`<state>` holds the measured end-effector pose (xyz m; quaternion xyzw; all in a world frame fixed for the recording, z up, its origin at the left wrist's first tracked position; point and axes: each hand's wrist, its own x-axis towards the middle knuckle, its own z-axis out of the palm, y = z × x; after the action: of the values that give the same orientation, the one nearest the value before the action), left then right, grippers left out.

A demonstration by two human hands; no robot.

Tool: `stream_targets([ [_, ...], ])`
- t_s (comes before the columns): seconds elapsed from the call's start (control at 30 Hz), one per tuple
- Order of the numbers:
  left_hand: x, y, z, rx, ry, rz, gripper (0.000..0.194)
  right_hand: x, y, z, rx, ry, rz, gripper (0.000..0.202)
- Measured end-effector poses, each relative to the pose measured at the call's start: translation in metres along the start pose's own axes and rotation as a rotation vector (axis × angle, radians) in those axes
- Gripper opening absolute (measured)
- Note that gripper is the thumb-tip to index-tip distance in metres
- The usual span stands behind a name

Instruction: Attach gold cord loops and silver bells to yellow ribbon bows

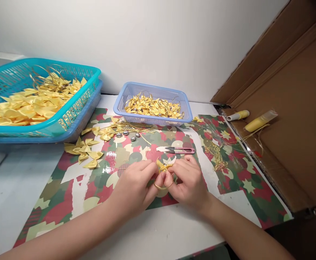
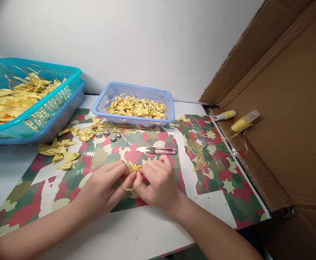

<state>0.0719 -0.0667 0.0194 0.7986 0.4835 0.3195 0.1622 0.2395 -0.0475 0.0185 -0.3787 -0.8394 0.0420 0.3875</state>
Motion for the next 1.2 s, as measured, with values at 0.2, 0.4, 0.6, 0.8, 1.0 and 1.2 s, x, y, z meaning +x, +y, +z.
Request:
stream_targets([
  [0.2, -0.0005, -0.0059, 0.0012, 0.092, 0.034, 0.064, 0.021, -0.0038, -0.0005, 0.0042, -0.003, -0.003, 0.047, 0.025],
  [0.4, 0.0011, -0.01, 0.0006, 0.137, 0.14, 0.1, 0.029, -0.0076, -0.0034, 0.0081, 0.072, -0.012, 0.161, 0.024],
  [0.6, -0.0014, -0.0056, -0.0006, 0.096, 0.194, 0.213, 0.01, -0.0069, -0.0063, 0.005, 0.205, -0.031, 0.256, 0.023],
  [0.8, 0.0001, -0.0083, -0.0027, 0.107, 0.24, 0.204, 0.007, -0.0072, -0.0072, 0.0052, 0.252, -0.038, 0.301, 0.02],
  [1.0, 0.0022, -0.0077, -0.003, -0.064, 0.156, 0.066, 0.005, -0.0091, -0.007, 0.0074, 0.28, -0.084, 0.377, 0.019],
  [1.2, 0.0067, -0.0084, -0.0056, -0.501, -0.059, -0.323, 0.007, -0.0064, -0.0037, 0.0045, 0.395, -0.118, 0.418, 0.024],
])
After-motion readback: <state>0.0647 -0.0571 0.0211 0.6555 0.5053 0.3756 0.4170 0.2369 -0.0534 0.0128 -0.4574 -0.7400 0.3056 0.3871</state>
